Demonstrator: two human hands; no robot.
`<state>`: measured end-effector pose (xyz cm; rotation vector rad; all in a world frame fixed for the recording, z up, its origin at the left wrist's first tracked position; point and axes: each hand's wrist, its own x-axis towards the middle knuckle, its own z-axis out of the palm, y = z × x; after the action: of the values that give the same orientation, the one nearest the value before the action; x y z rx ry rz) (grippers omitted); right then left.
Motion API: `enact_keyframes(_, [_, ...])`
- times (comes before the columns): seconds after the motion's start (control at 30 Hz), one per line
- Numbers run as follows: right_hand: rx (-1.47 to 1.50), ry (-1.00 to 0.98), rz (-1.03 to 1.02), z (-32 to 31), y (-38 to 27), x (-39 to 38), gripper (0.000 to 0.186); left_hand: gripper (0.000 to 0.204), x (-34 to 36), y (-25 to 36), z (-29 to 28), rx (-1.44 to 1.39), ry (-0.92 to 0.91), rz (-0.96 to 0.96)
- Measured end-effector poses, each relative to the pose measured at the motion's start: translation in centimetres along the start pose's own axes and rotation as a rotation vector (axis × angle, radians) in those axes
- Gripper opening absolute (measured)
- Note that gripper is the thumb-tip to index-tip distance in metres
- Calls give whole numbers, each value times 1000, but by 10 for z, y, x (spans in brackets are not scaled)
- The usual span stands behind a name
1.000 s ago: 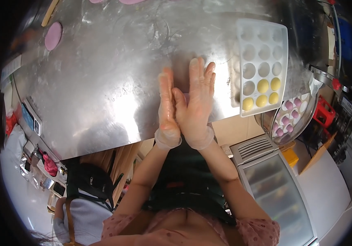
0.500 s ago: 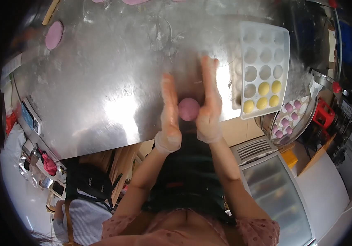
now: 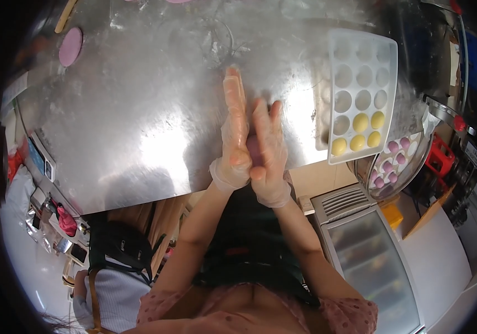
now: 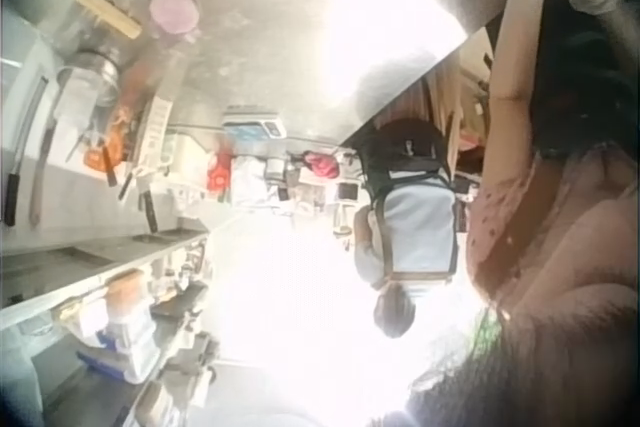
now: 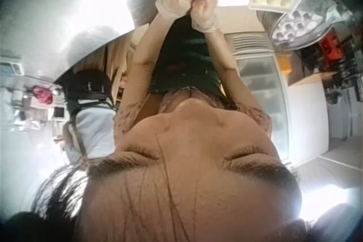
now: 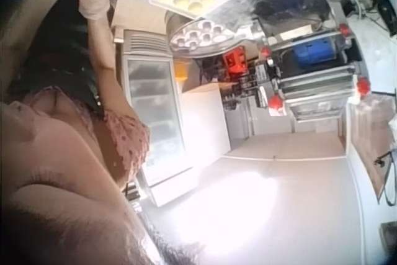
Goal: Manually filling purple dough rounds with yellow filling and rolling them into balls.
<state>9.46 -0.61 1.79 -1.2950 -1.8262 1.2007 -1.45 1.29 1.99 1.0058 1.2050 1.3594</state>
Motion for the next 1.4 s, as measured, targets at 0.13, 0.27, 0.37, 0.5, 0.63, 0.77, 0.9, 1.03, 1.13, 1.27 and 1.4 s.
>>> enact_keyframes(0.13, [58, -36, 37, -16, -17, 10, 114, 123, -43, -4, 5, 3, -13, 52])
enact_keyframes(0.27, [34, -83, 15, -10, 10, -5, 115, 130, -12, 22, -1, -72, 82, 10])
enact_keyframes(0.37, [72, -53, 17, -10, 1, 3, 117, 129, -8, 2, 3, 144, -18, -26])
enact_keyframes(0.5, [78, 21, 51, -21, -9, 9, 118, 125, -57, 2, 10, -92, -23, -164])
enact_keyframes(0.63, [39, 14, 59, -18, -6, 4, 118, 124, -28, 13, 2, -155, 23, -197])
enact_keyframes(0.77, [103, 20, -9, -22, -14, 29, 118, 128, -23, -4, 1, 48, -40, 20])
enact_keyframes(0.9, [131, 37, -49, -22, -11, 30, 116, 130, -55, -2, 11, 2, 36, -44])
enact_keyframes(1.03, [128, 31, -45, -7, -3, 2, 114, 129, -10, 3, -18, -74, -94, -26])
enact_keyframes(1.13, [170, 93, 35, -6, -11, 5, 114, 137, -24, 0, 2, 78, -53, 122])
enact_keyframes(1.27, [401, 331, 325, 0, -32, 26, 114, 141, -38, 10, 4, -18, 39, -87])
enact_keyframes(1.4, [101, 141, 115, -20, -24, 15, 74, 140, -33, 7, -4, -160, -146, -46])
